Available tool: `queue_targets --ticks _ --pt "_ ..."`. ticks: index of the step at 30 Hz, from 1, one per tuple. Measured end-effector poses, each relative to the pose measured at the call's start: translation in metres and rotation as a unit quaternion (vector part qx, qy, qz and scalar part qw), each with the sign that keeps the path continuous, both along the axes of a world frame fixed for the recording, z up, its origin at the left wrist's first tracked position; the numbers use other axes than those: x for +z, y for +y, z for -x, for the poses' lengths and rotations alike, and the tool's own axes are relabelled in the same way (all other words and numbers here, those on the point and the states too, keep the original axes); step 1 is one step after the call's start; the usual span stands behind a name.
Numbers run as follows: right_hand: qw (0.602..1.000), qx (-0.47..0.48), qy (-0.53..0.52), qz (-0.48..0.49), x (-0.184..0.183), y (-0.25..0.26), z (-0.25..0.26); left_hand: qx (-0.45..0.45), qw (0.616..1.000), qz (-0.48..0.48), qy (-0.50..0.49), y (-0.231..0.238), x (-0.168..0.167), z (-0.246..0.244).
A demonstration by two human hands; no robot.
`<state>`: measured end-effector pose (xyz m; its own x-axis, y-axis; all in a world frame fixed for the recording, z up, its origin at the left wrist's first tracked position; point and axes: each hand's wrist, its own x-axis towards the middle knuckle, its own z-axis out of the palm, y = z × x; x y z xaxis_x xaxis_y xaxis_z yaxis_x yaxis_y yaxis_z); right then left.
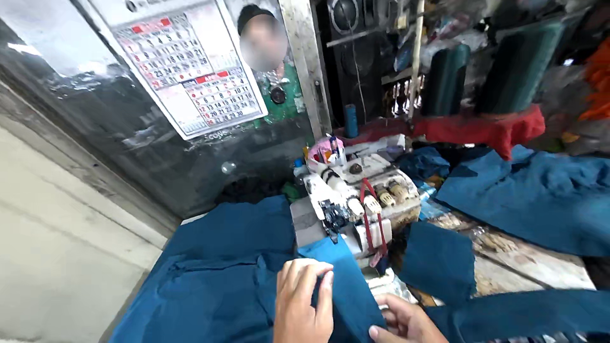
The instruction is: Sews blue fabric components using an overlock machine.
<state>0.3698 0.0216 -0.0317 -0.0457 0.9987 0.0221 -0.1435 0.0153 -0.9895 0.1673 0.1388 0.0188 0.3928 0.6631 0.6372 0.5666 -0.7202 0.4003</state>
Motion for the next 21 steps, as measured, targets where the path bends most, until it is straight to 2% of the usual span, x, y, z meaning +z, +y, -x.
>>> queue_targets --ticks 4,6,8,10,12,16,19,21 --pt "0.999 0.007 0.035 -0.033 -0.004 -0.013 0.003 -0.078 0.989 0.054 0.113 -0.023 -0.006 0.006" --pt "0.999 -0.001 0.032 -0.037 -0.003 -0.017 -0.001 -0.116 0.985 0.103 0.075 -0.043 -0.002 0.010" --pt "0.999 0.000 0.036 -0.025 -0.008 -0.016 -0.004 -0.136 0.980 0.142 0.039 -0.062 -0.016 0.005" --pt "0.999 0.012 0.035 -0.028 -0.008 -0.014 -0.003 -0.124 0.982 0.132 0.044 -0.068 -0.040 -0.001" --pt "0.999 0.013 0.014 -0.029 -0.007 -0.014 -0.002 -0.104 0.989 0.099 0.030 -0.066 -0.051 -0.006" --pt "1.000 0.010 -0.006 -0.025 -0.001 -0.012 -0.005 -0.100 0.992 0.059 0.056 -0.059 -0.039 -0.011" --pt "0.999 0.023 0.026 -0.028 0.004 -0.015 -0.005 -0.103 0.990 0.059 0.070 -0.070 -0.023 -0.010" --pt "0.998 0.011 0.054 0.011 0.003 -0.017 -0.002 -0.090 0.989 0.075 0.089 -0.079 -0.014 -0.014"
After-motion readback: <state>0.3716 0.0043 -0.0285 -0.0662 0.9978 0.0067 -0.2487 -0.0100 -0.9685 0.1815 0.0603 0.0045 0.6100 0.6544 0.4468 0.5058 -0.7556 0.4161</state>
